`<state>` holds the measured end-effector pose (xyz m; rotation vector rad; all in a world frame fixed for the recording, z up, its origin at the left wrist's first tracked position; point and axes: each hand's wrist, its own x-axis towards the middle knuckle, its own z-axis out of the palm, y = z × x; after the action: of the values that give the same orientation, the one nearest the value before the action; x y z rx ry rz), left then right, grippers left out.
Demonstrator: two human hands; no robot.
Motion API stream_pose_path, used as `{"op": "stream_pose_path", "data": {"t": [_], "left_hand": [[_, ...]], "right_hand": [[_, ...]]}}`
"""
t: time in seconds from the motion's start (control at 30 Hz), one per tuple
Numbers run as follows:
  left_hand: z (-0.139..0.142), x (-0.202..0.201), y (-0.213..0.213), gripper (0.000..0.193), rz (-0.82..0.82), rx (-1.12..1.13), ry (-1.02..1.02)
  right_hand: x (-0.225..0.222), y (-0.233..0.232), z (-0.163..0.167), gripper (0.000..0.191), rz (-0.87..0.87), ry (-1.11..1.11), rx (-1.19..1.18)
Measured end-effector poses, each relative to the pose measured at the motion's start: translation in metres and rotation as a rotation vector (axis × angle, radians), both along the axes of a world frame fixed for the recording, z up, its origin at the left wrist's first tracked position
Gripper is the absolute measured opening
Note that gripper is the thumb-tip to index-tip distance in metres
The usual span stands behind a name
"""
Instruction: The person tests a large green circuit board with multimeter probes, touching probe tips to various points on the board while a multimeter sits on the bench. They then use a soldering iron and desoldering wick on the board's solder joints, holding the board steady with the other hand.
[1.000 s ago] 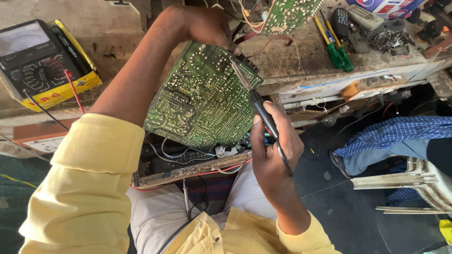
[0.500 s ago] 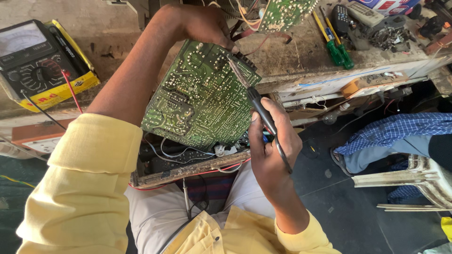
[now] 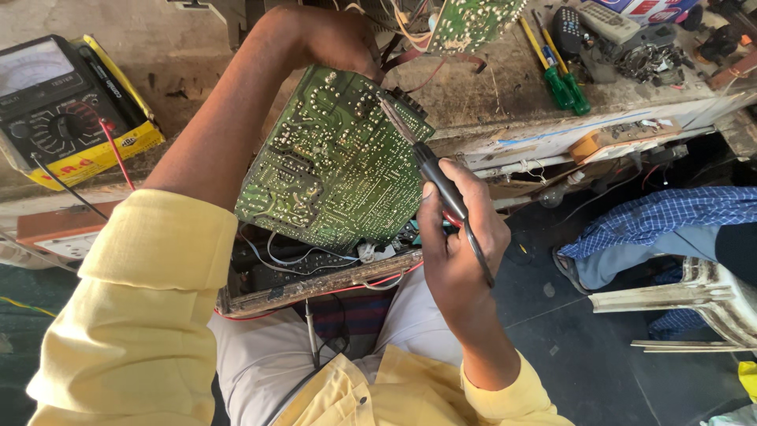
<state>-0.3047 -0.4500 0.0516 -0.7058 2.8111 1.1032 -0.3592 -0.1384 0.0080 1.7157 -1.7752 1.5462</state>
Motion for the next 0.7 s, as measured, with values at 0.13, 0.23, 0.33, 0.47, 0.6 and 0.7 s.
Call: {"op": "stream_pose_path", "data": {"t": [0.13, 0.23, 0.33, 0.47, 0.6, 0.7], "left_hand": [[0.0012, 0.0012, 0.0022, 0.026, 0.068, 0.075, 0.002], [0.0012, -0.0007, 0.0047, 0.028, 0.077, 0.062, 0.011], [0.0008, -0.001, 0.0054, 0.027, 0.104, 0.093, 0.012], [0.0013, -0.0023, 0.0039, 0.029, 0.108, 0.035, -0.03], [0.0011, -0.0032, 0.0031, 0.033, 0.142, -0.034, -0.038], [0.0013, -0.0032, 0.0029, 0.035, 0.17, -0.039, -0.042]], "right_hand": [[-0.0007, -0.0004, -0.0004, 0.023, 0.023, -0.034, 0.0], [-0.0039, 0.0004, -0.0014, 0.024, 0.027, -0.016, -0.013], [-0.0051, 0.0006, -0.0033, 0.025, 0.024, 0.007, -0.022], [-0.0063, 0.0006, -0.0056, 0.025, 0.018, 0.004, -0.023], [-0.0087, -0.0005, -0.0071, 0.025, 0.014, 0.038, -0.042], [-0.0098, -0.0007, -0.0082, 0.025, 0.011, 0.016, -0.029]]}}
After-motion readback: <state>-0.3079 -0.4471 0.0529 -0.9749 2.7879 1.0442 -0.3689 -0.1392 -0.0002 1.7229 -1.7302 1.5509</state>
